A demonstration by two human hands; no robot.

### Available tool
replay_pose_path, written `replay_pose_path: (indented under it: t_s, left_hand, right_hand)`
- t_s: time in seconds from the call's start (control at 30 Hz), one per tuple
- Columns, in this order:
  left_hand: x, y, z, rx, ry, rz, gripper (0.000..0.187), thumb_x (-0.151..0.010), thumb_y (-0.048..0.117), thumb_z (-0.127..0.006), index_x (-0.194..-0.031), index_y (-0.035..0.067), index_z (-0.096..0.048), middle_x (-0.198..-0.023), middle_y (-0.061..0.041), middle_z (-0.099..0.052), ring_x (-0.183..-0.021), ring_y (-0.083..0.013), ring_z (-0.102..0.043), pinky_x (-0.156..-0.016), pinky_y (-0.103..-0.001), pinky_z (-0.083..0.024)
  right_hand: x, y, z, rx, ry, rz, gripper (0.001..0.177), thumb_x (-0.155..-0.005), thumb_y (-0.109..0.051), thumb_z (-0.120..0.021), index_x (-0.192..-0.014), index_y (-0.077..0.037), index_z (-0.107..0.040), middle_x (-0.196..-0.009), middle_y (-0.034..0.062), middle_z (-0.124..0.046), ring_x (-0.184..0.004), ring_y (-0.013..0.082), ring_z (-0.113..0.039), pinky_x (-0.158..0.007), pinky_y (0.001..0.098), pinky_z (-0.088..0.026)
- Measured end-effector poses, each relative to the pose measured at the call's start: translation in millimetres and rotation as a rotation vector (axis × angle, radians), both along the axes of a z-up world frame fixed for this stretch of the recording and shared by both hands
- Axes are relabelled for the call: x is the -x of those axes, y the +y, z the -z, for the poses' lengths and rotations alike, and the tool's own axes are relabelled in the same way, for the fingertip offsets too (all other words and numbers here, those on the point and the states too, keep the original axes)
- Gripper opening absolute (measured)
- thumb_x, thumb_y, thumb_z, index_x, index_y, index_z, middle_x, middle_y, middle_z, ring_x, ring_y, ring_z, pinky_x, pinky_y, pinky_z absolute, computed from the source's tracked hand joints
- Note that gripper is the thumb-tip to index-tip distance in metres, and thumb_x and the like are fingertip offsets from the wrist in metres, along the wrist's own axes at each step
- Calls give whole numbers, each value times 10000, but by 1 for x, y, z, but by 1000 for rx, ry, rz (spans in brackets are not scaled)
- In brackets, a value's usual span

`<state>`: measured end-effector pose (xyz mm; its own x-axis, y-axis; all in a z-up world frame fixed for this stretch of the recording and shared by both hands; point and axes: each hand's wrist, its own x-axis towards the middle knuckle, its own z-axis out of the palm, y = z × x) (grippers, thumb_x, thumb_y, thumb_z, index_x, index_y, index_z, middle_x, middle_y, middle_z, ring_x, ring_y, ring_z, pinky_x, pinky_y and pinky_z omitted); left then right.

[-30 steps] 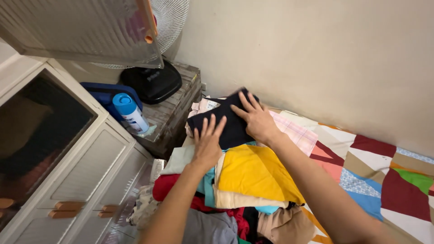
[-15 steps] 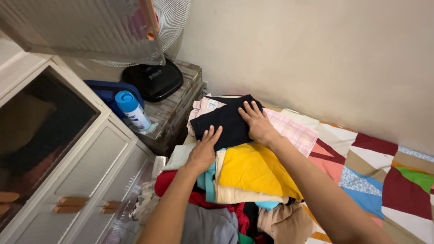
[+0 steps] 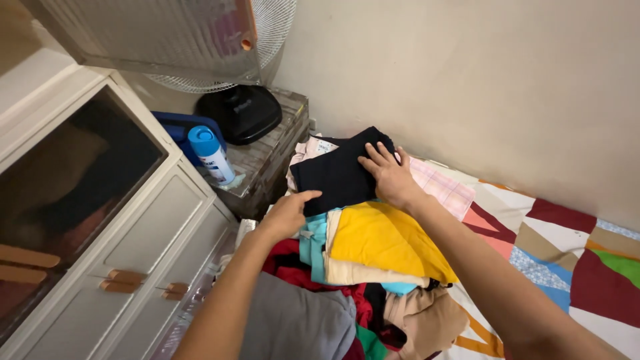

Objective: Sort and organize folded clothes within a plastic storage cabinet.

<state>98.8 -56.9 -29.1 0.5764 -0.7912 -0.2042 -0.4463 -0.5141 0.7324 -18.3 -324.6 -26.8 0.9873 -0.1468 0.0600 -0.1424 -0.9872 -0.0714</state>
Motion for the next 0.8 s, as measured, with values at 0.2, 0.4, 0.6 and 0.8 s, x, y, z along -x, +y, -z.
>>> replay_pose_path:
  t_s: [0.2,0.4,0.6,0.8]
  left_hand:
    - [5,35,7,53,-7,-38,641,-774,-129,-516,-1340,133,-662,-802,-170,-660,-747,-289,-651,-758,-390,-525]
    - [14,59,27,322,-157,-125,172,-885,-30,-592,-1002,22,-708,-968,-128,-703,-861,-251,-669,-790,-366,-532]
    - [22,67,19,395,-75,-97,73,-872,32,-673,-942,28,-690,-912,-93,-701,-811,-194,-673,-763,-318,-547]
    - [34,82,-11,250,41,-41,116,-848,100,-758,-925,30,-706,-787,-71,-727,-718,-169,-674,-688,-322,-547]
  right_hand:
    - [20,22,-7,61,-143,-88,636,-795,-35,-635,-1419,-125,-548,-1638,172,-305,-1531,322,-254,-1197,625,-144]
    - [34,58,-15,-24,-265,-190,495,-821,-37,-615,-1314,-88,-621,-1576,232,-376,-1481,358,-337,-1170,619,-207]
    - [39,96,-28,-89,-295,-295,436,-818,-17,-623,-1249,-67,-664,-1502,232,-465,-1416,378,-427,-1124,575,-304]
    - [42,119,-39,-146,-269,-355,435,-784,-11,-649,-1215,-56,-686,-1449,204,-522,-1281,371,-514,-1058,509,-379]
